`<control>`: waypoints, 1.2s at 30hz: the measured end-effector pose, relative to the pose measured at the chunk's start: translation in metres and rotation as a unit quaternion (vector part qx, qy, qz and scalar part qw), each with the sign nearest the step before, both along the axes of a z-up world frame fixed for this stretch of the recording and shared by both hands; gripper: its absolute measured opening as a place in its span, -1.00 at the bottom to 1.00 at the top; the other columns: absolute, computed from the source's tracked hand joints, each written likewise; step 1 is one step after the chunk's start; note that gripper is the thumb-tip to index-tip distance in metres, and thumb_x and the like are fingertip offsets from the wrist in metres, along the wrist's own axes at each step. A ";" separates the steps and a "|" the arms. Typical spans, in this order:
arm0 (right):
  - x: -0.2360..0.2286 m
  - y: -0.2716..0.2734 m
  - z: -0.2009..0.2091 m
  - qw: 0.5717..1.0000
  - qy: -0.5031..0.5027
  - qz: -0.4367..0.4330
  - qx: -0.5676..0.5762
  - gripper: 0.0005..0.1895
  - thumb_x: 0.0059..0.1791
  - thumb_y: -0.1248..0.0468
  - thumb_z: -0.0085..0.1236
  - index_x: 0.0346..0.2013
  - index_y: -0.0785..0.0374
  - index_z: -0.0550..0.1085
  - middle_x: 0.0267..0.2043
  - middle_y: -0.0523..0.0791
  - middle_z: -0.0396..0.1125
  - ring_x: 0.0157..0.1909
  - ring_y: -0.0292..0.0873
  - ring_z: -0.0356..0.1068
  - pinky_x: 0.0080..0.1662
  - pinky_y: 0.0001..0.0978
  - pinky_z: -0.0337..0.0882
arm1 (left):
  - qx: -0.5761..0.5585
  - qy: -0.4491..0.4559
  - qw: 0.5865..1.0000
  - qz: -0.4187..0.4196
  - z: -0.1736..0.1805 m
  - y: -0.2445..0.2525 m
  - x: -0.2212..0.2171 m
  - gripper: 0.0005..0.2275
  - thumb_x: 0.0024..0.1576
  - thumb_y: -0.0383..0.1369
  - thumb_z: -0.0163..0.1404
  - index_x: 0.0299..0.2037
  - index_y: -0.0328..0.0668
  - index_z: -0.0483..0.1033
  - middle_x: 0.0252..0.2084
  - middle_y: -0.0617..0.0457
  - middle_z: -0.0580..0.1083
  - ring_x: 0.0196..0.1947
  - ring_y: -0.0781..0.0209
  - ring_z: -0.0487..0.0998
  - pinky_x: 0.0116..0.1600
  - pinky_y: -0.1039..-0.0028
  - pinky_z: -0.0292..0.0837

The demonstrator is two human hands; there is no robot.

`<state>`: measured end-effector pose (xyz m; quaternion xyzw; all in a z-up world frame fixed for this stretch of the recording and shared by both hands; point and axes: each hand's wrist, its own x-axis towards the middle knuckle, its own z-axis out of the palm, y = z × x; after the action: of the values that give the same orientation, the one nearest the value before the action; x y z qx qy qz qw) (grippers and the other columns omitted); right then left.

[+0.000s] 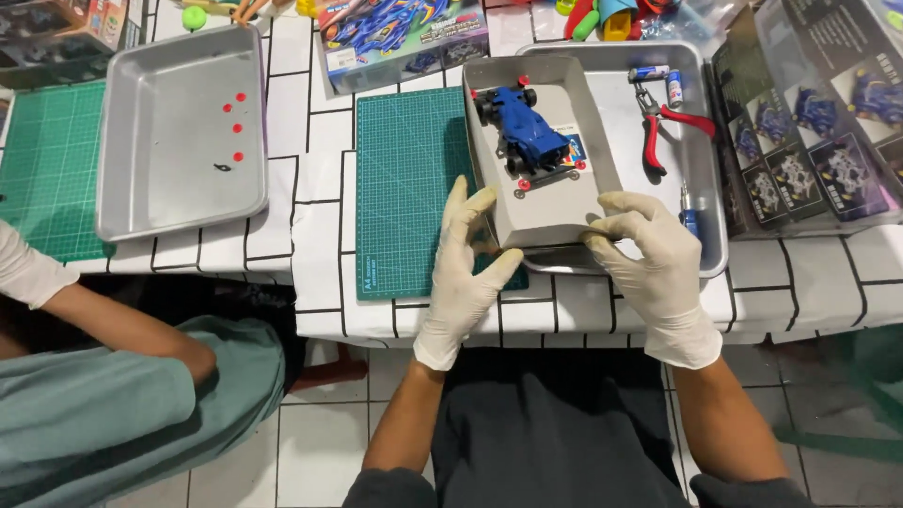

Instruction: The person assembles a blue toy car by attaching red wheels and a black spoiler to the chassis. They use pliers to secure the parts and then place the completed car into a box.

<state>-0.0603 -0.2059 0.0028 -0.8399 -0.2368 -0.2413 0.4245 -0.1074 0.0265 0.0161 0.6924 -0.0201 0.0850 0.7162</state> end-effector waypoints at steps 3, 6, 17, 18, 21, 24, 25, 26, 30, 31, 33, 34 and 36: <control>-0.002 0.002 -0.001 1.000 -0.011 -0.004 -0.011 -0.87 -0.03 0.42 0.45 -0.29 0.22 0.60 -0.04 0.03 0.50 -0.10 0.06 0.54 -0.14 -0.23 0.52 | 0.005 -0.021 0.999 0.024 -0.003 -0.001 -0.003 -0.42 0.07 -0.45 0.21 0.33 -0.14 0.30 0.57 -0.25 -0.07 0.33 -0.28 0.34 0.11 0.26 0.45; -0.005 0.004 -0.002 1.000 -0.015 -0.011 -0.013 -0.86 -0.05 0.46 0.45 -0.30 0.26 0.60 -0.06 0.05 0.49 -0.12 0.07 0.54 -0.17 -0.27 0.53 | 0.024 -0.036 0.998 0.037 -0.003 -0.003 -0.005 -0.47 0.08 -0.48 0.18 0.29 -0.16 0.32 0.54 -0.25 0.02 0.33 -0.33 0.37 0.10 0.23 0.49; -0.006 0.006 -0.002 0.999 0.008 -0.032 -0.002 -0.86 -0.10 0.48 0.47 -0.39 0.30 0.60 -0.21 0.01 0.47 -0.26 -0.03 0.50 -0.30 -0.42 0.53 | 0.061 -0.066 0.993 0.073 0.004 -0.013 -0.010 -0.47 0.08 -0.53 0.07 0.32 -0.19 0.28 0.52 -0.34 0.03 0.41 -0.45 0.24 0.18 0.13 0.50; -0.005 0.004 -0.001 0.999 0.018 -0.027 -0.024 -0.85 -0.10 0.44 0.47 -0.40 0.24 0.59 -0.26 -0.04 0.45 -0.27 -0.06 0.50 -0.33 -0.40 0.51 | 0.065 -0.065 0.993 0.073 0.005 -0.012 -0.010 -0.48 0.09 -0.51 0.08 0.31 -0.18 0.29 0.51 -0.32 0.05 0.40 -0.43 0.26 0.18 0.14 0.51; -0.004 0.006 0.015 0.998 0.033 -0.010 -0.052 -0.85 -0.10 0.43 0.46 -0.40 0.19 0.60 -0.34 -0.10 0.43 -0.28 -0.08 0.49 -0.31 -0.34 0.50 | 0.066 -0.066 0.993 0.071 0.005 -0.010 -0.009 -0.49 0.11 -0.49 0.09 0.32 -0.16 0.30 0.51 -0.29 0.07 0.40 -0.38 0.27 0.18 0.16 0.51; -0.004 0.002 0.027 0.996 0.047 0.018 -0.067 -0.88 -0.06 0.41 0.39 -0.30 0.14 0.62 -0.32 -0.12 0.45 -0.20 -0.07 0.47 -0.16 -0.27 0.49 | 0.050 -0.058 0.995 0.066 0.000 -0.008 -0.006 -0.48 0.13 -0.47 0.08 0.34 -0.13 0.29 0.51 -0.25 0.08 0.41 -0.33 0.28 0.19 0.16 0.50; -0.003 0.000 0.029 0.995 0.054 0.035 -0.074 -0.87 -0.02 0.36 0.35 -0.20 0.08 0.63 -0.27 -0.15 0.45 -0.12 -0.07 0.46 -0.06 -0.24 0.48 | 0.037 -0.050 0.996 0.065 -0.001 -0.008 -0.004 -0.48 0.13 -0.47 0.07 0.34 -0.12 0.29 0.51 -0.24 0.09 0.41 -0.31 0.28 0.20 0.16 0.50; -0.002 -0.001 0.026 0.995 0.054 0.034 -0.073 -0.87 -0.02 0.36 0.35 -0.20 0.08 0.63 -0.27 -0.15 0.45 -0.12 -0.07 0.46 -0.06 -0.24 0.48 | 0.038 -0.050 0.996 0.063 -0.010 -0.006 -0.002 -0.48 0.13 -0.47 0.07 0.34 -0.12 0.29 0.51 -0.24 0.09 0.41 -0.31 0.28 0.20 0.16 0.50; 0.000 -0.001 0.017 0.993 0.018 0.063 -0.097 -0.92 0.07 0.25 0.23 -0.17 0.02 0.63 -0.10 -0.13 0.48 0.07 0.03 0.43 0.08 -0.19 0.45 | -0.049 -0.054 0.996 0.059 -0.024 -0.003 0.004 -0.45 0.22 -0.31 0.06 0.43 -0.11 0.19 0.52 -0.14 0.06 0.35 -0.04 0.28 0.14 0.32 0.50; 0.001 0.000 0.015 0.993 0.005 0.067 -0.102 -0.92 0.10 0.22 0.19 -0.17 0.00 0.63 -0.05 -0.15 0.48 0.10 0.02 0.41 0.08 -0.20 0.45 | -0.100 -0.037 0.993 0.055 -0.022 -0.002 0.005 -0.43 0.22 -0.35 0.04 0.45 -0.12 0.14 0.53 -0.15 0.02 0.24 0.02 0.36 -0.04 0.45 0.62; 0.004 -0.002 0.011 0.991 0.002 0.061 -0.123 -0.93 0.09 0.21 0.20 -0.21 0.00 0.62 -0.04 -0.15 0.48 0.12 0.02 0.41 0.06 -0.19 0.46 | -0.109 -0.041 0.992 0.050 -0.028 0.002 0.007 -0.39 0.22 -0.27 0.06 0.46 -0.13 0.11 0.53 -0.15 0.00 0.25 0.00 0.34 -0.03 0.41 0.64; 0.005 -0.002 0.009 0.988 -0.002 0.054 -0.145 -0.93 0.08 0.21 0.20 -0.24 0.00 0.62 -0.03 -0.16 0.47 0.14 0.02 0.40 0.03 -0.17 0.48 | -0.120 -0.045 0.991 0.044 -0.031 0.003 0.008 -0.35 0.21 -0.18 0.08 0.48 -0.13 0.09 0.54 -0.15 -0.03 0.27 -0.01 0.32 -0.03 0.36 0.65; 0.007 -0.004 0.003 0.986 0.007 0.054 -0.156 -0.92 0.06 0.13 0.20 -0.20 -0.07 0.63 0.01 -0.18 0.46 0.16 0.00 0.40 0.04 -0.19 0.48 | -0.125 -0.036 0.990 0.048 -0.032 0.001 0.012 -0.36 0.21 -0.25 0.08 0.47 -0.16 0.08 0.53 -0.14 -0.03 0.23 0.02 0.33 -0.06 0.41 0.66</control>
<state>-0.0529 -0.2101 0.0062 -0.8838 -0.3133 -0.1719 0.3020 -0.0950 0.0278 -0.0162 0.5939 -0.0018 0.1456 0.7913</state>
